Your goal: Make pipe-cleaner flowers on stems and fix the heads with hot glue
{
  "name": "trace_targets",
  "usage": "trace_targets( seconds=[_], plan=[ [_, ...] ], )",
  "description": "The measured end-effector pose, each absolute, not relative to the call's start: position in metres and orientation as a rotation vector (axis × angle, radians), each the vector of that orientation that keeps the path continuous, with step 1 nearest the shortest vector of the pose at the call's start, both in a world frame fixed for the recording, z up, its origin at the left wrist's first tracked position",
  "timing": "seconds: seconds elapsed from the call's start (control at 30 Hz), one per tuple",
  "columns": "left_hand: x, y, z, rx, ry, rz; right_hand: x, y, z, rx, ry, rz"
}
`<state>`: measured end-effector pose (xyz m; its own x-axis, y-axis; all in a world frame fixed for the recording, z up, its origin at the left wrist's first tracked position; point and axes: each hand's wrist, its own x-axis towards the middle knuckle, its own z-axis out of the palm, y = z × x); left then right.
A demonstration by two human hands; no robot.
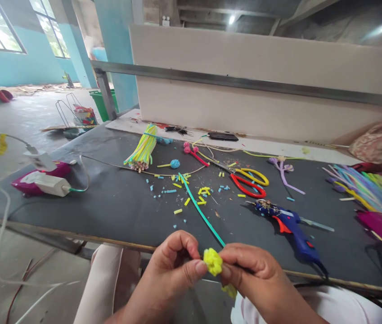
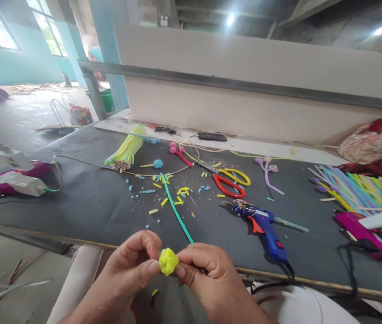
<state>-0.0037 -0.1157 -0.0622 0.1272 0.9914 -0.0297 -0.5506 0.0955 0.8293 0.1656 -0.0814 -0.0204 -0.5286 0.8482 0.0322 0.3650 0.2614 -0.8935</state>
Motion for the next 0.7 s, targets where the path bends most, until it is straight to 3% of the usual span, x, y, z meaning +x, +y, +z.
trace_targets(
  seconds=[0.17, 0.3, 0.47, 0.7],
  plan=[
    [-0.011, -0.113, -0.045, 0.714, 0.688, 1.119, 0.167, -0.081, -0.022, -0.979, -2.126, 1.116],
    [-0.014, -0.114, -0.044, 0.733, 0.703, 1.043, 0.166, -0.080, -0.020, -0.989, -2.088, 1.224],
    [-0.009, -0.116, -0.057, 0.961, 0.743, 1.321, 0.169, -0.080, -0.025, -1.114, -1.788, 1.581],
    [-0.017, -0.115, -0.043, 1.874, 1.034, 1.615, 0.169, -0.081, -0.035, -1.088, -1.430, 1.933]
  ],
)
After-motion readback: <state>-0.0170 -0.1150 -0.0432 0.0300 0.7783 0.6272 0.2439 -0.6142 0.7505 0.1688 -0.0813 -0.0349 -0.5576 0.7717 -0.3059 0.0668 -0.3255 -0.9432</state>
